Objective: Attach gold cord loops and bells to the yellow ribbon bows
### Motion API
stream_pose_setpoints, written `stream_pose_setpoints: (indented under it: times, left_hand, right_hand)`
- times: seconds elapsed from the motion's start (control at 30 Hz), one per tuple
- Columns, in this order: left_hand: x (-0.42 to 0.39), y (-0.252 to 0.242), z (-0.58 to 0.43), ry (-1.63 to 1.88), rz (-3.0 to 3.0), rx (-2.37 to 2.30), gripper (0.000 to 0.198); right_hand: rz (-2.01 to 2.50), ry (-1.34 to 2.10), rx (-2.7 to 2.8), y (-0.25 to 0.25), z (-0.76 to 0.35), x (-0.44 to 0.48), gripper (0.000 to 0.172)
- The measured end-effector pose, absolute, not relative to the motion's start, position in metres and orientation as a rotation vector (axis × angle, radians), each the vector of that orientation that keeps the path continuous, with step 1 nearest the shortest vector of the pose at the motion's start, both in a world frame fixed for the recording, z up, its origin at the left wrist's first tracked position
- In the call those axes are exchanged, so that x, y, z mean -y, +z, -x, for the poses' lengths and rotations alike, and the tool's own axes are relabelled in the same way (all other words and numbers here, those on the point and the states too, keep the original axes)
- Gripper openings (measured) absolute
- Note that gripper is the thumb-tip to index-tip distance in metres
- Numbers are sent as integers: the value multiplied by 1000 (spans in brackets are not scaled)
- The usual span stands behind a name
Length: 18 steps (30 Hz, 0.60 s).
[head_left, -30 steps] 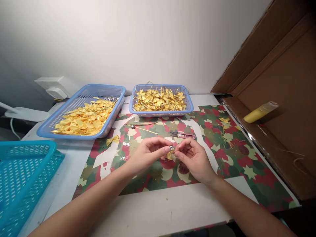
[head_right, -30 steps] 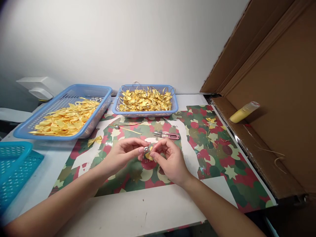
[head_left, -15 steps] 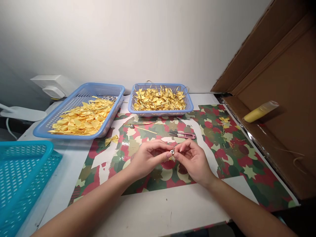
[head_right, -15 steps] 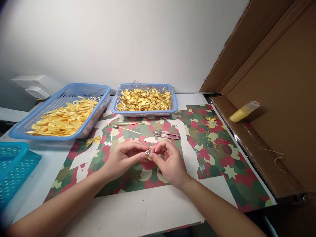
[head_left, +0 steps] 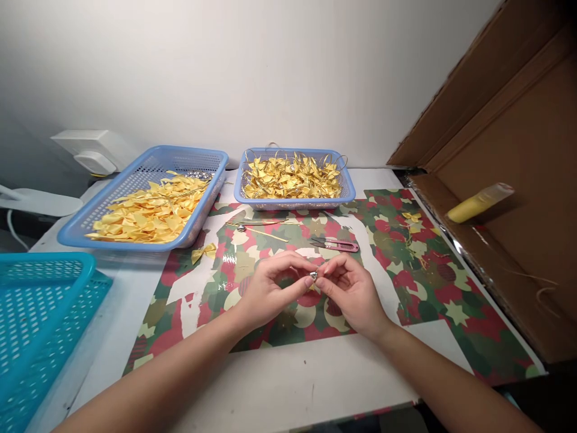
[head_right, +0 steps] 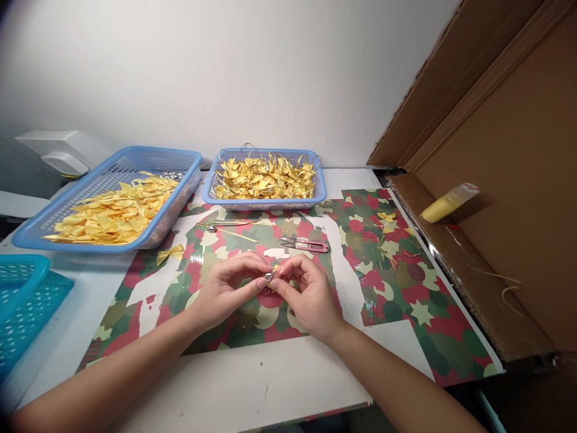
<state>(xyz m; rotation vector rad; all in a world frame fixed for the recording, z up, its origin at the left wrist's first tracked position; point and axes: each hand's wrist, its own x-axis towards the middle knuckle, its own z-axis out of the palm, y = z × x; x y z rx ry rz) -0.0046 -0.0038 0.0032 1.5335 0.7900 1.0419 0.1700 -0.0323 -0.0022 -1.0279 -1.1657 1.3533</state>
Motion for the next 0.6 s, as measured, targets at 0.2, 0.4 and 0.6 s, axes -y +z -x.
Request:
stream_pose_setpoints:
  times: [0.2, 0.4, 0.6]
  left_hand:
    - [0, 6, 5, 1122, -1720, -765, 15]
    - [-1, 9, 8, 1152, -1785, -758, 16]
    - [-1, 9, 10, 1014, -1641, -788, 7]
  right_hand:
    - [1061, 1345, 1171, -2, -171, 33, 16]
    - [1058, 1371, 1170, -2, -171, 31, 18]
    - [1081, 1364, 1224, -3, -171, 32, 14]
